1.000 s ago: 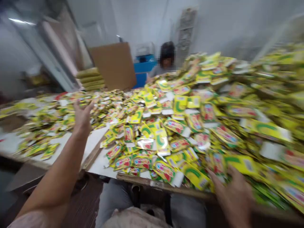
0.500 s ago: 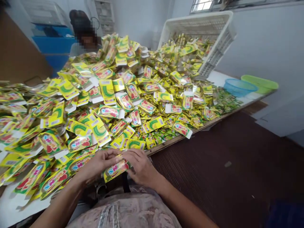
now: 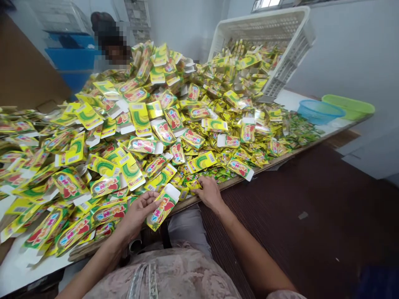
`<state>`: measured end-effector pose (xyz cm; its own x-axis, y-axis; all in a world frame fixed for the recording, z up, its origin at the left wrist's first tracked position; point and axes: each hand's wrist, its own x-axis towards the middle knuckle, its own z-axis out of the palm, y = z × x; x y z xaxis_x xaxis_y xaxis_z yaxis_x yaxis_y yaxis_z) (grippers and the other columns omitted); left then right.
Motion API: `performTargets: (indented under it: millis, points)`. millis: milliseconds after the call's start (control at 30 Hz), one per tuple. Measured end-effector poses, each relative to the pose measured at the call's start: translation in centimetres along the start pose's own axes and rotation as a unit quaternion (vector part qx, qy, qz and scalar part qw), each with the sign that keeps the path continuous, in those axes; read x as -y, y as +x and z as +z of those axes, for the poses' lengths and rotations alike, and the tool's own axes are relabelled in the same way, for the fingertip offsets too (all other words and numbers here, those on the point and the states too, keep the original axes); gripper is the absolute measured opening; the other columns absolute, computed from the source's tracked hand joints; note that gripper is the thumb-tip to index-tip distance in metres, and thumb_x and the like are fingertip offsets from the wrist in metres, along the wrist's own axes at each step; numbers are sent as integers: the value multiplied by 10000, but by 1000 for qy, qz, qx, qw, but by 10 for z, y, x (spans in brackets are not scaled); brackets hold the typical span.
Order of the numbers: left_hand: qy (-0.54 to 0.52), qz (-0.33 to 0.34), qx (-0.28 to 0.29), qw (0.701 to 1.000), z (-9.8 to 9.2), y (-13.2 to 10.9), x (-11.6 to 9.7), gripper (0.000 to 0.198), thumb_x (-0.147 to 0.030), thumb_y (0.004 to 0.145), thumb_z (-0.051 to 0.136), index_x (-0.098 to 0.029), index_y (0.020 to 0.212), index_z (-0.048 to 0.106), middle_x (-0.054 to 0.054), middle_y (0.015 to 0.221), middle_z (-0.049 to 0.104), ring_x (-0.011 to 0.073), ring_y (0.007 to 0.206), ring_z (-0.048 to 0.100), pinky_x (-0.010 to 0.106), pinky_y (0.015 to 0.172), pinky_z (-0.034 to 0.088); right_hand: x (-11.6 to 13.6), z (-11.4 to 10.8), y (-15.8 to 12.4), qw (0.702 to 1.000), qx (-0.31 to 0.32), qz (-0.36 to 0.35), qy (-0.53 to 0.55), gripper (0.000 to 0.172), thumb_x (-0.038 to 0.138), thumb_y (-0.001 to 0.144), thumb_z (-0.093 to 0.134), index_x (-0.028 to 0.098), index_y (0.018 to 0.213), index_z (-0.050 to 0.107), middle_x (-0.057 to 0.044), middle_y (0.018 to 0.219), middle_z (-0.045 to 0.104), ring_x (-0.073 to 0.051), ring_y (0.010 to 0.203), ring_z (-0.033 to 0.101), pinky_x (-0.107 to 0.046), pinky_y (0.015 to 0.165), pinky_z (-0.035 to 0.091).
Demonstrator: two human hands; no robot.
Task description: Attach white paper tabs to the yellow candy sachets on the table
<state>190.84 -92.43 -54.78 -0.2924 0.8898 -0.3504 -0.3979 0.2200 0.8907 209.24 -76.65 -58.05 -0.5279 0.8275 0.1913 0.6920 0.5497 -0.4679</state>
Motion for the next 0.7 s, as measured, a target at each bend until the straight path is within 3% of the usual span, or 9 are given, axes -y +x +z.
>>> performTargets:
  millis: [67, 233, 433, 500, 700]
  points:
    - [5, -2, 6, 1000, -3, 1, 4, 437, -407, 571, 813, -154, 822, 560, -3, 668, 671, 101, 531, 580, 198, 530, 447, 4, 0, -2, 998, -22, 2, 56, 304, 480, 741, 614, 194, 675, 539, -43, 717, 584, -200, 716, 510, -300, 662, 374]
    - [6, 8, -19, 1000, -8, 6, 11, 466, -435, 557, 813, -148, 841, 581, 8, 662, 677, 128, 566, 608, 219, 562, 463, 17, -10, -4, 968, -66, 50, 237, 332, 499, 801, 524, 186, 889, 595, -36, 804, 631, -184, 703, 548, -292, 644, 419]
    - [34, 29, -58, 997, -13, 3, 8, 471, -445, 554, 809, -135, 863, 635, 33, 691, 688, 145, 575, 608, 234, 562, 458, 44, -22, -12, 910, 9, 40, 412, 329, 442, 711, 682, 204, 920, 592, -2, 788, 623, -150, 676, 554, -262, 615, 448]
    - [41, 28, -44, 998, -14, -2, 3, 459, -441, 573, 801, -135, 876, 642, 39, 728, 696, 144, 601, 612, 232, 586, 461, 52, -24, -15, 901, 29, 34, 431, 340, 417, 700, 706, 210, 934, 571, 14, 756, 597, -137, 661, 540, -251, 607, 443]
    - [79, 29, 10, 996, -17, -16, -7, 395, -433, 614, 779, -141, 865, 690, 59, 815, 707, 167, 721, 625, 232, 665, 462, 66, -19, -20, 934, 110, -67, 333, 173, 359, 775, 654, 188, 796, 635, 0, 742, 588, -136, 674, 506, -259, 625, 399]
